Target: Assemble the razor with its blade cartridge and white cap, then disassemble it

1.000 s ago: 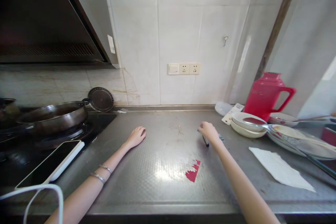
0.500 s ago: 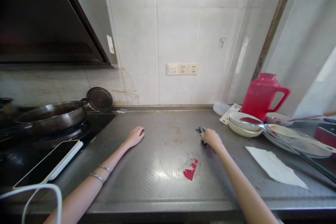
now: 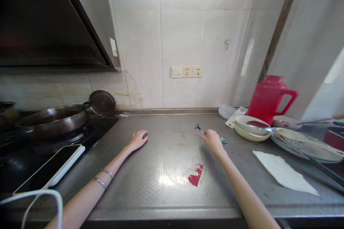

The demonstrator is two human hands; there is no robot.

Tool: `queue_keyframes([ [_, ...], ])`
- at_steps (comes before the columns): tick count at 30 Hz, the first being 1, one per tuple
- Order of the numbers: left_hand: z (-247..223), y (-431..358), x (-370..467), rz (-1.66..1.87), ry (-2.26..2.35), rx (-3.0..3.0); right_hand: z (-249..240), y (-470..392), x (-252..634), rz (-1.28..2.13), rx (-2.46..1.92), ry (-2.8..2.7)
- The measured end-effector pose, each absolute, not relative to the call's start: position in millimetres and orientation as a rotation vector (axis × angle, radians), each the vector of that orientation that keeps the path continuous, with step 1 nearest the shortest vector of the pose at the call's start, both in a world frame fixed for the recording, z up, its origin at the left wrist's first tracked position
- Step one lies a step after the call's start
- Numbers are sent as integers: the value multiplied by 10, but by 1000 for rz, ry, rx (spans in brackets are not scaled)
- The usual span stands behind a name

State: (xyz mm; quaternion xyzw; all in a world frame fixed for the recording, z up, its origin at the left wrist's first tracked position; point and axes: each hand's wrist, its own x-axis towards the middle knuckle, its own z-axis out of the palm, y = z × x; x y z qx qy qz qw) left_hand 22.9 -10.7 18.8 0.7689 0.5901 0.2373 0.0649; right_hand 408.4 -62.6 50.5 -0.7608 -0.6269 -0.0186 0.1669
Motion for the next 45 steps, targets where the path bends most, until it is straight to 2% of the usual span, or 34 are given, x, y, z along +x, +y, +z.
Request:
queue_keyframes([
  [6,471,-109,643,795,1596,2202,700,-725,3527,-322,-1880,-1794],
  [13,822,-284,1317,824,1273,1897,867,-931,2837,-371,-1723,-1908],
  [18,936,-354,1425,798,1297,1851,856,-976,2654,-399,-1712,-2016],
  [27,827,-259,1417,706,1471,1895,809,-1026,2507,-479,-1743,-2159],
  [33,778,-83,1061,475,1578,2001,798,-1139,2655,-467,-1782,-2207],
  [38,638,37,857,270,1658,2058,816,-1029,3120,-381,-2067,-2095],
  [45,443,151,889,192,1768,2154,759,-921,3779,-170,-2335,-1876],
])
